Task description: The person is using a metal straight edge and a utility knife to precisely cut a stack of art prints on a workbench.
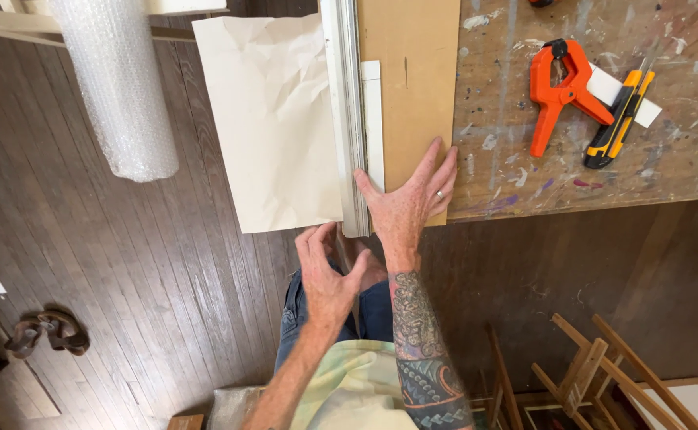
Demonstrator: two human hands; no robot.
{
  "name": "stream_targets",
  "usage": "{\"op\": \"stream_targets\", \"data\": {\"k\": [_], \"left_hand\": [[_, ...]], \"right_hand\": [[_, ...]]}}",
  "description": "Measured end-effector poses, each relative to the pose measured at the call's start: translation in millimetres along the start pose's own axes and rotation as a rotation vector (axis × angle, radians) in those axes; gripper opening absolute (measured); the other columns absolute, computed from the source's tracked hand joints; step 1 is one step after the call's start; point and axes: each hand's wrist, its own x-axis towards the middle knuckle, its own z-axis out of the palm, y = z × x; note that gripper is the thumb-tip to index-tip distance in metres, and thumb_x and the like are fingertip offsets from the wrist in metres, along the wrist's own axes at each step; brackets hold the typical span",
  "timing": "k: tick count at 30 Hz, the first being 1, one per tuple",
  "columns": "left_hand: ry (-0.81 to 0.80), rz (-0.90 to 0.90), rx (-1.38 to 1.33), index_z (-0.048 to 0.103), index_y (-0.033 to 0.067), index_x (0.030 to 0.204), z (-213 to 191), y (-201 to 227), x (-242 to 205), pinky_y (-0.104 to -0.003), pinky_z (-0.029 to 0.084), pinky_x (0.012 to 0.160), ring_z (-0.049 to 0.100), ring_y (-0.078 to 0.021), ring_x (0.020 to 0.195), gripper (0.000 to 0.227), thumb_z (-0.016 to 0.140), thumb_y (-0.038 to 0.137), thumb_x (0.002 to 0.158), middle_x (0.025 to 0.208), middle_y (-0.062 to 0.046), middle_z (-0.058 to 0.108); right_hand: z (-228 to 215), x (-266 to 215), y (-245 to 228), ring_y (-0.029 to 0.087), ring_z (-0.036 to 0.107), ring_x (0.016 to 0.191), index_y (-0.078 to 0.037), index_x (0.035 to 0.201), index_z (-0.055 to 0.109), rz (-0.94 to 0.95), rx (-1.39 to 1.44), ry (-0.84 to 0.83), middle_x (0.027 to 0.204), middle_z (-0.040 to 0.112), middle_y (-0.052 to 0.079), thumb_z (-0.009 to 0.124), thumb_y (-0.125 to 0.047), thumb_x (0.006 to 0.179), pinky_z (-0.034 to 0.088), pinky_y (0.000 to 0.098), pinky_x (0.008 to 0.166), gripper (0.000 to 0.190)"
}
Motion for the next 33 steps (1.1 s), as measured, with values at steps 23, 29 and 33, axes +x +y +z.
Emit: {"op": "stream_targets", "data": {"k": [23,29,33], "left_hand": [[-0.560,0.764,1.095,0.016,-0.0016,0.166,-7,45,155,-0.051,0.012,0.130,0.008,-0.0408,0.158,0.147,0.081,0.081,0.063,0.168,-0.024,0.002],[-0.577,0.762,1.092,0.015,-0.0017,0.166,-5,45,156,-0.050,0.014,0.131,0.009,-0.0417,0.158,0.148,0.083,0.082,0.065,0.168,-0.024,0.001],[-0.577,0.765,1.079,0.013,-0.0014,0.165,-7,47,156,-0.050,0.017,0.132,0.009,-0.0415,0.158,0.150,0.090,0.078,0.065,0.168,-0.024,0.001]], "right_hand": [[-42,-15,37,0.037,0.025,0.153,-0.010,0.142,0.052,-0.200,0.170,-0.051,0.161,0.028,0.015,0.078,-0.023,0.091,0.023,0.0612,0.123,0.059],[-47,-44,69,0.038,0.033,0.149,-0.005,0.130,0.064,-0.614,0.115,-0.236,0.156,0.040,0.018,0.091,-0.019,0.080,0.030,0.0579,0.125,0.058],[-38,-49,76,0.039,0.035,0.148,-0.009,0.122,0.071,-0.698,0.071,-0.233,0.156,0.040,0.019,0.088,-0.012,0.084,0.029,0.0603,0.123,0.042]]}}
